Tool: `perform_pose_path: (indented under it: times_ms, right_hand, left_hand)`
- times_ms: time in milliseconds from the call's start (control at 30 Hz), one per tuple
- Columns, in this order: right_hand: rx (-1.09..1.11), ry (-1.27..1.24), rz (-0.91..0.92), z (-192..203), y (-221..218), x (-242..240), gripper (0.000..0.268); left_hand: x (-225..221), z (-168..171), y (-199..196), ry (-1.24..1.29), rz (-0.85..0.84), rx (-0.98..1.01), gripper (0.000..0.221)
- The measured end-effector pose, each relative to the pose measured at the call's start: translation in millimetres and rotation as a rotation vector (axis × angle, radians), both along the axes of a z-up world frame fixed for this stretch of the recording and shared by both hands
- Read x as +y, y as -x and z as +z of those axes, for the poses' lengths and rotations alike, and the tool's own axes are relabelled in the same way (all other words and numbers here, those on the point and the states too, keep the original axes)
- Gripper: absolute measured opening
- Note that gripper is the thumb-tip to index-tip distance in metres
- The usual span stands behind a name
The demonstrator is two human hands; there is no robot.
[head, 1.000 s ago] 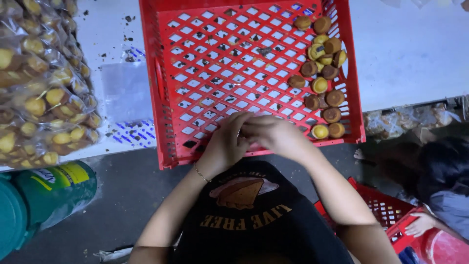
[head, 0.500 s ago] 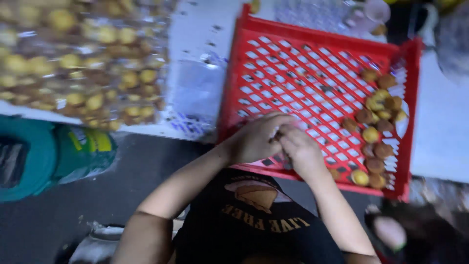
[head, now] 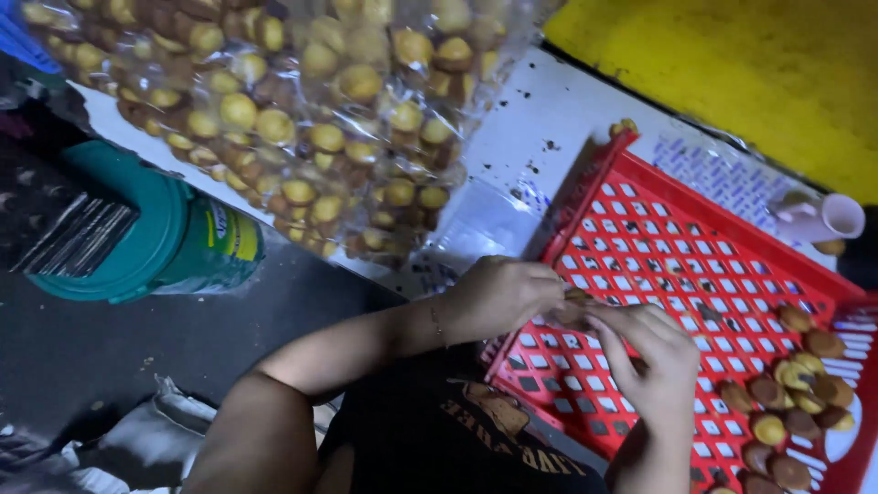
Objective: Packing small baked bread rolls from a red plastic crate into clear plastic bags.
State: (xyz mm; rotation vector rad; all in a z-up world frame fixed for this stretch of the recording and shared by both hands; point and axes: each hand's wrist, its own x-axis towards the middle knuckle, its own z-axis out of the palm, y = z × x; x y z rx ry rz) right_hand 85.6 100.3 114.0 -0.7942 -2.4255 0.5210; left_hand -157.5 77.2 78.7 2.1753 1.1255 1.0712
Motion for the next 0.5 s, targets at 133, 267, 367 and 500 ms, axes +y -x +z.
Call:
perform_pose_path:
  times_ms: [133, 267, 367, 500]
  right_hand:
    - [0.18, 0.019, -0.217, -10.2, -1.5, -4.4, 0.016]
    - [0.171, 0.248, -0.502, -21.9, -10.5, -10.6, 0.016]
    - [0.095, 0.301, -0.477, -23.5, -8.6, -19.2, 0.017]
    - [0.036, 0.317, -0.5, -24.2, -12.8, -29.7, 0.018]
  left_hand:
    - [21.0, 59.8, 84.0, 0.172, 0.141, 0.08, 0.018]
    - [78.9, 73.3, 182.7, -0.044, 0.452, 0.252, 0.009]
    - [127.5, 35.4, 237.2, -0.191, 0.551, 0.401, 0.01]
    - [116.6, 19.1, 234.9, -0.301, 0.496, 0.491, 0.016]
